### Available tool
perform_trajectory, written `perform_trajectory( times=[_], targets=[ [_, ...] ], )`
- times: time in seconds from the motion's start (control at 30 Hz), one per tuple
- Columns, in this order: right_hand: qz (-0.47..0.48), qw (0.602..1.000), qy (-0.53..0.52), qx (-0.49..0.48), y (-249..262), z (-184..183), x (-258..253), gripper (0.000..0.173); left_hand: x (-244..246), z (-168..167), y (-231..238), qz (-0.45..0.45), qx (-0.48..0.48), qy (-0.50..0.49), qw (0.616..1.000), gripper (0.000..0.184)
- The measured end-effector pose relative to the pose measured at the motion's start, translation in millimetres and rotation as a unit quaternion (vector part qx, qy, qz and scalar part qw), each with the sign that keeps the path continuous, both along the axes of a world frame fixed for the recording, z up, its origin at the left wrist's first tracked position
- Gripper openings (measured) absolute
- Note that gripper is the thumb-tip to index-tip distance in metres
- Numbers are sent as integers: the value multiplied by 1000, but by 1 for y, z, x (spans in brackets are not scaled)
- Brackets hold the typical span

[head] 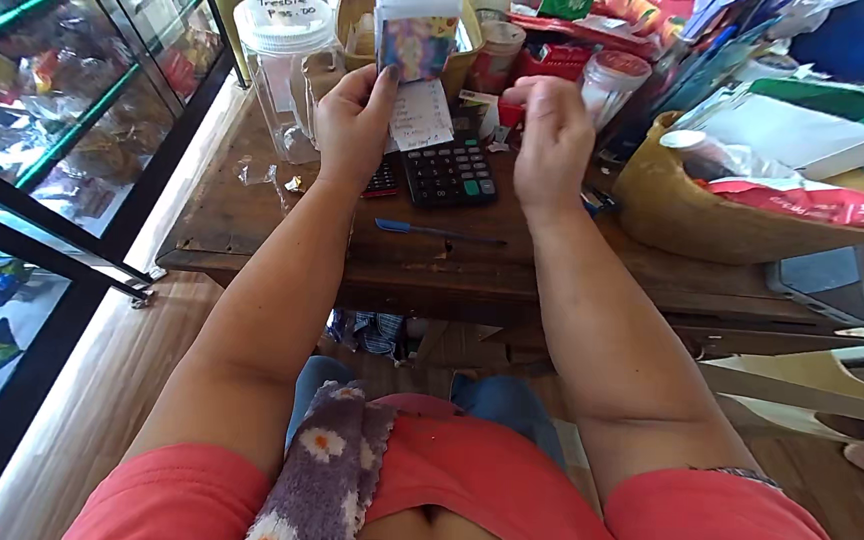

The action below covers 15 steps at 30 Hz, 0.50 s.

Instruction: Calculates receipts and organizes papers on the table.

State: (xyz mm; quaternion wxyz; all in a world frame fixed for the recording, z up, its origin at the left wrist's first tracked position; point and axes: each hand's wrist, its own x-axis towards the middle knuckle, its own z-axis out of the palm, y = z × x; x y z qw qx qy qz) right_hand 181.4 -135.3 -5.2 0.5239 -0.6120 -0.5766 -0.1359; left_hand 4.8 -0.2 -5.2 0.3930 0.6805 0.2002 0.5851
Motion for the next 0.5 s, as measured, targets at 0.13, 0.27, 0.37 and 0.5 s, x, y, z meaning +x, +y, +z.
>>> perform_trajectory(
  times=[0.13, 0.27, 0.37, 0.5],
  targets=[
    [7, 997, -18, 72, 0, -5, 6, 34, 1, -4, -1, 7, 59, 53, 997, 21],
    [61, 991, -100, 70, 7, -13, -4, 24, 1, -5, -1, 11, 69, 61, 996, 22],
    [93, 984, -137, 63, 9, -15, -11, 26, 1, -5, -1, 15, 76, 62, 995, 22],
    [99, 981, -152, 61, 10, -16, -13, 26, 1, -5, -1, 13, 80, 63, 995, 22]
  ],
)
